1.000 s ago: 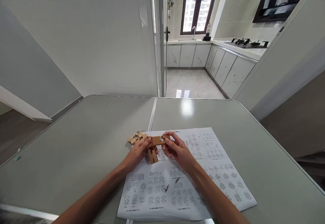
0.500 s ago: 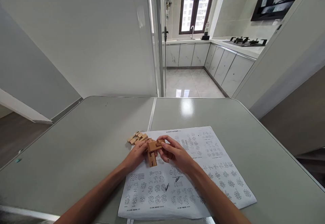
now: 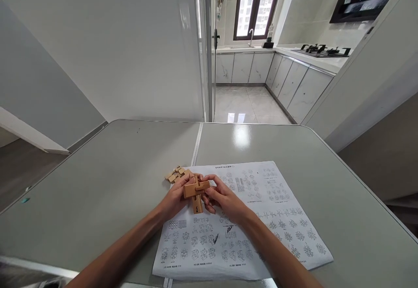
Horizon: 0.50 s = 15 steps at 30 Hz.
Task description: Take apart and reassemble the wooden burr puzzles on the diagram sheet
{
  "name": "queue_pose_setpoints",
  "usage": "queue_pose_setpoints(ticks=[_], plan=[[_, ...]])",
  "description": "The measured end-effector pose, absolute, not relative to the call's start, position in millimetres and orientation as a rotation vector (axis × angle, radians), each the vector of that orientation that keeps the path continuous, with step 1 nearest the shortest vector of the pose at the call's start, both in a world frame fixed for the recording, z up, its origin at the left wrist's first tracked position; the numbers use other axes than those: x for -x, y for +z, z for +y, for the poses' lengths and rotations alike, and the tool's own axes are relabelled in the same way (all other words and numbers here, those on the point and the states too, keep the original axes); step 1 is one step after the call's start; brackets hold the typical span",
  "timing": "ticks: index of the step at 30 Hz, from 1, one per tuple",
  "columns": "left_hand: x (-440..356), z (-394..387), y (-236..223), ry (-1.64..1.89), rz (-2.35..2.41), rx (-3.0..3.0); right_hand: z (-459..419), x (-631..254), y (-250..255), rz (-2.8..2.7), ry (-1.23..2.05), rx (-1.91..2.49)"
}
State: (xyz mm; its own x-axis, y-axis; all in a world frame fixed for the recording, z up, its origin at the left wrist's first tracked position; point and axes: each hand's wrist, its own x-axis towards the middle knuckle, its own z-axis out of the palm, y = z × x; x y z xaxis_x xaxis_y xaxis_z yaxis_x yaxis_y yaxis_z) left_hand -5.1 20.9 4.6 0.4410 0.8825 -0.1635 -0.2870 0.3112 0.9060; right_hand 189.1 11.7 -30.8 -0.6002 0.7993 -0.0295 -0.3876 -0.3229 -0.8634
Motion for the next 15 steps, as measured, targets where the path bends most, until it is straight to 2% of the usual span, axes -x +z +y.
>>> queue_pose_setpoints(ticks=[8, 15], plan=[[2.6, 17.2, 6.5, 0.92, 0.713, -0.832, 9.0, -183.2, -29.8, -1.117, 1.98, 0.612], [9.5, 20.3, 8.5, 0.874, 0.667, -0.848, 7.3, -183.9, -27.4, -1.15, 2.123, 0.469]])
